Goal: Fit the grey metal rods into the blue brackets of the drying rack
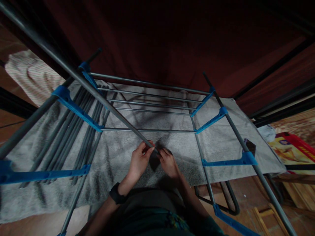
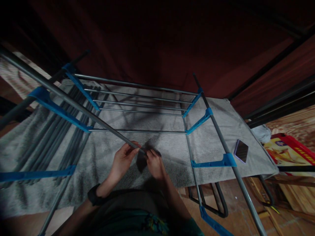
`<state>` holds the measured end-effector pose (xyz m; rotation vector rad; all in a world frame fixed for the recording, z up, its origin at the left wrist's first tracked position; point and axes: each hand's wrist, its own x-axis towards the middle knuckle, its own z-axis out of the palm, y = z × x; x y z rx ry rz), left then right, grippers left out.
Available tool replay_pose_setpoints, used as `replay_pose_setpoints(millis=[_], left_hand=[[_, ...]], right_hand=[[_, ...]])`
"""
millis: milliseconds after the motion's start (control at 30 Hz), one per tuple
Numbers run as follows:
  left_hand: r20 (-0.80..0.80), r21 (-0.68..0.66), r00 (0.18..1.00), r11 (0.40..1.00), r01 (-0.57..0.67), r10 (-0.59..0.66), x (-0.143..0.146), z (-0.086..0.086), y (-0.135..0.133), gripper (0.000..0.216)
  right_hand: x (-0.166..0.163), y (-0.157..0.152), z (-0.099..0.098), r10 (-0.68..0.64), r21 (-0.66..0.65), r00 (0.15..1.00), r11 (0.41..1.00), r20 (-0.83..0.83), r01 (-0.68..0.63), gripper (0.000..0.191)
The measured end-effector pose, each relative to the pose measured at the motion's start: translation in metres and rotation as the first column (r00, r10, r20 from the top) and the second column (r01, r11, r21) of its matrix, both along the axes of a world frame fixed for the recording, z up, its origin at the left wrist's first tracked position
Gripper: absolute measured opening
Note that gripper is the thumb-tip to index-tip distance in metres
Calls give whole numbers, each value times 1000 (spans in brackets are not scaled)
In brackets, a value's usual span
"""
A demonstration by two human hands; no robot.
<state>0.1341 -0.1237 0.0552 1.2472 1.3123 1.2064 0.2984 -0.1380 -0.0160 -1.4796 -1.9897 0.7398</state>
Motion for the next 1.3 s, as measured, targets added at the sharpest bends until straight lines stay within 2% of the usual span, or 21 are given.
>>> replay_pose_setpoints(millis=[233,567,933,1300], left_hand=[[-8,6,1000,1000,-21,21,-4,10,2,27],[92,4,993,997,-80,79,-10,29,5,35],[125,33,991,998,-45,40,3,13,3,23],[228,26,961,985,-168,158,-11,27,10,28]], right_hand=[[8,-1,6,4,-12,999,1000,-37,-4,43],[22,3,10,-51,4,998,999,22,51,33],[23,3,10,-150,103,987,984,61,144,38],[65,8,-2,-309,222,943,935,121,277,39]])
